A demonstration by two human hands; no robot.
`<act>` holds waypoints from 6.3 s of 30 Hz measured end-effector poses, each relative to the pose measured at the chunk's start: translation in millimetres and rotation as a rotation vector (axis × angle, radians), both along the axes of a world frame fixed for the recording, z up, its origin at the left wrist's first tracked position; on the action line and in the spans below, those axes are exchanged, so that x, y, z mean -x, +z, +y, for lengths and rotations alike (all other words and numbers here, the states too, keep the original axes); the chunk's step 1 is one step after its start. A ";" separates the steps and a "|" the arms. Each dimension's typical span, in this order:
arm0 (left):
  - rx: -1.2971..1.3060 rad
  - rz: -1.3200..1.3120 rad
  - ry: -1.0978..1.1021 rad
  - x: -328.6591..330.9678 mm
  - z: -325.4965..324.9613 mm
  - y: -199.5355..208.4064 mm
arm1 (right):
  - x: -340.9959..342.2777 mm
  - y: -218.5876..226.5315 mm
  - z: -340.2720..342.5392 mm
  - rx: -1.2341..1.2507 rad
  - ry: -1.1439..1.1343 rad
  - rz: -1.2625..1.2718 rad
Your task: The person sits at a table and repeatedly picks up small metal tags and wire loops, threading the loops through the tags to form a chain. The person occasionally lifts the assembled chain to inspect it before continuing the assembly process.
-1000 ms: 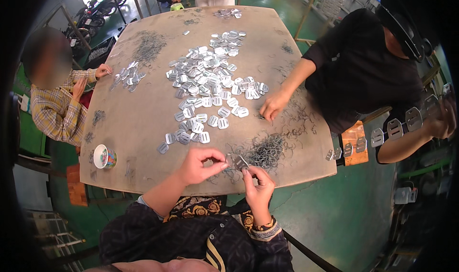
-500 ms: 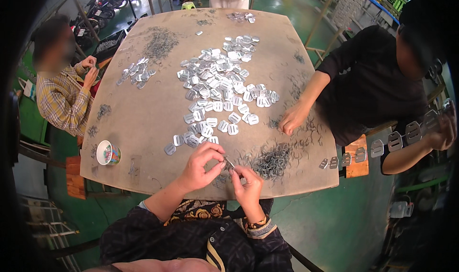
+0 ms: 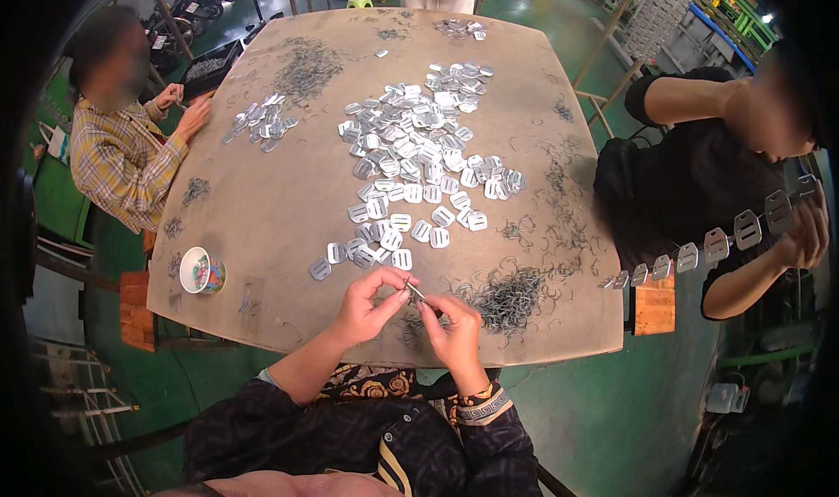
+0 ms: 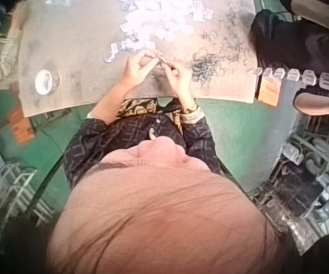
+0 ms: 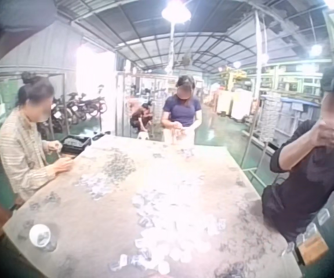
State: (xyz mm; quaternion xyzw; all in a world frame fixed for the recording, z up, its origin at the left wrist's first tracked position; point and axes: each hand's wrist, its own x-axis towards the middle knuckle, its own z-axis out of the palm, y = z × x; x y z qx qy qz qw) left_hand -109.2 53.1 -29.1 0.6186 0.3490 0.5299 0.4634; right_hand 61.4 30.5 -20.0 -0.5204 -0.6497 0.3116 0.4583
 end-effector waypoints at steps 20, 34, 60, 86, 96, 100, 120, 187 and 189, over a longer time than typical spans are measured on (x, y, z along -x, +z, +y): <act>0.015 -0.266 -0.016 11.3 -2.0 -5.2 | -9.6 -85.9 110.2 -0.034 -0.158 -0.724; -0.184 0.106 -0.040 -27.0 22.0 10.9 | -41.6 29.3 52.9 0.263 0.012 0.335; -0.538 0.851 -0.176 -113.1 82.4 -78.1 | -115.8 59.3 31.8 -0.231 -0.390 -0.034; -0.363 0.187 -0.046 -46.3 70.2 52.9 | -45.6 55.5 49.6 -0.189 -0.203 -0.107; -0.374 0.029 0.013 -44.1 78.3 44.8 | -37.1 52.7 61.7 -0.125 -0.037 -0.087; -0.212 -0.187 -0.065 -30.3 79.1 40.7 | -75.8 7.7 102.6 0.088 -0.010 0.304; -0.167 -0.002 -0.073 -33.5 71.8 43.0 | -57.8 33.3 116.3 0.292 -0.042 0.636; 0.456 0.189 -0.292 -48.1 124.1 -42.5 | -102.7 76.5 92.6 -0.108 -0.310 0.548; 0.488 0.048 -0.283 -43.2 123.2 -19.0 | -99.1 73.1 94.2 -0.112 -0.293 0.532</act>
